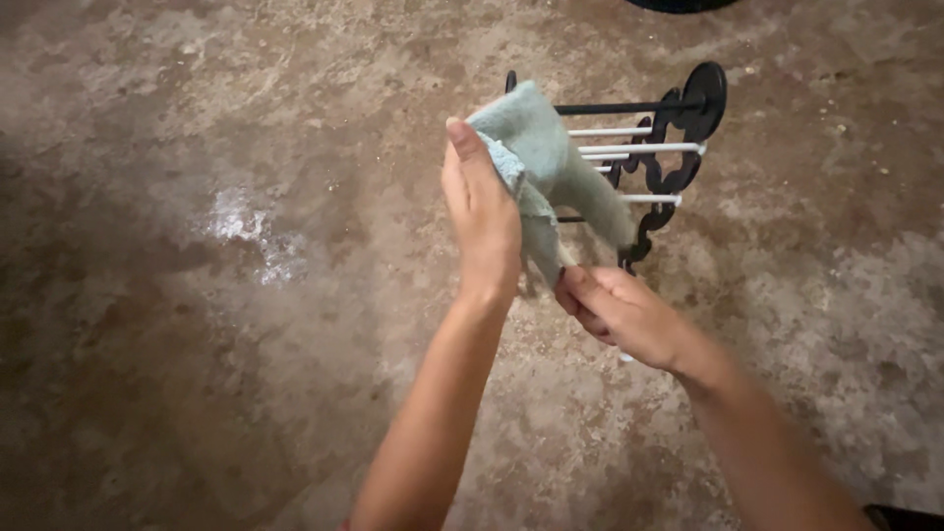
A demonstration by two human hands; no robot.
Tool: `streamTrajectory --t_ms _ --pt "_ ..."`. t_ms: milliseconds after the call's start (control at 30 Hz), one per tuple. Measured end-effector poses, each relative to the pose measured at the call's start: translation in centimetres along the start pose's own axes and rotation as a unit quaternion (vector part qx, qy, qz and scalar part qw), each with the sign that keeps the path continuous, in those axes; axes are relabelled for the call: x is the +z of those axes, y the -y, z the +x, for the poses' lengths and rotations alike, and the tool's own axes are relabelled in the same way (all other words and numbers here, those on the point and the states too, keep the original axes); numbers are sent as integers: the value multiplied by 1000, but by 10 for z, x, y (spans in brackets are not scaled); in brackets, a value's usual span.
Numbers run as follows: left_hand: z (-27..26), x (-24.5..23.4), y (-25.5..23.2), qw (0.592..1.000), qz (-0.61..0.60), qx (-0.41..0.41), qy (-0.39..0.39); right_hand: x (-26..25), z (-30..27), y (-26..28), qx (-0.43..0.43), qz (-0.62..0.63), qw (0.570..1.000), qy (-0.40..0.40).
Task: The person assembles a wall-mounted rack by inserting white plastic rods into a black metal frame. They wipe each rod with a cloth before insertion and continue until all rods are placed. The completed rack is then mounted on a wall.
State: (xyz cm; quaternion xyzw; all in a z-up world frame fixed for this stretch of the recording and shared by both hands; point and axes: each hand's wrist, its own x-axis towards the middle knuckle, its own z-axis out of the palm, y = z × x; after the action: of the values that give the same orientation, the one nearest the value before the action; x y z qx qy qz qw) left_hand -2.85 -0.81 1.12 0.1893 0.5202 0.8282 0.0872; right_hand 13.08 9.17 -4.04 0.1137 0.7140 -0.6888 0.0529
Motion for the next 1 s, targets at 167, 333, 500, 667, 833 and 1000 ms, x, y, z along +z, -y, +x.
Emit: streamTrajectory --t_ms 167,333,500,667,833,1000 --pt "4 -5 3 981 128 147 13 -2 -3 -1 13 18 998 54" --pt "8 -12 4 944 270 189 31 -21 -9 6 36 -50 997 54" --pt "12 -15 1 912 325 238 80 -43 -28 25 49 -102 993 30" --pt "7 -13 -7 899 349 252 75 -46 -36 39 -2 -190 982 -12" --pt "-10 9 -5 965 178 149 119 -44 -31 35 27 -63 997 -44" --pt "2 -2 -1 912 260 303 96 -38 -28 23 50 19 999 -4"
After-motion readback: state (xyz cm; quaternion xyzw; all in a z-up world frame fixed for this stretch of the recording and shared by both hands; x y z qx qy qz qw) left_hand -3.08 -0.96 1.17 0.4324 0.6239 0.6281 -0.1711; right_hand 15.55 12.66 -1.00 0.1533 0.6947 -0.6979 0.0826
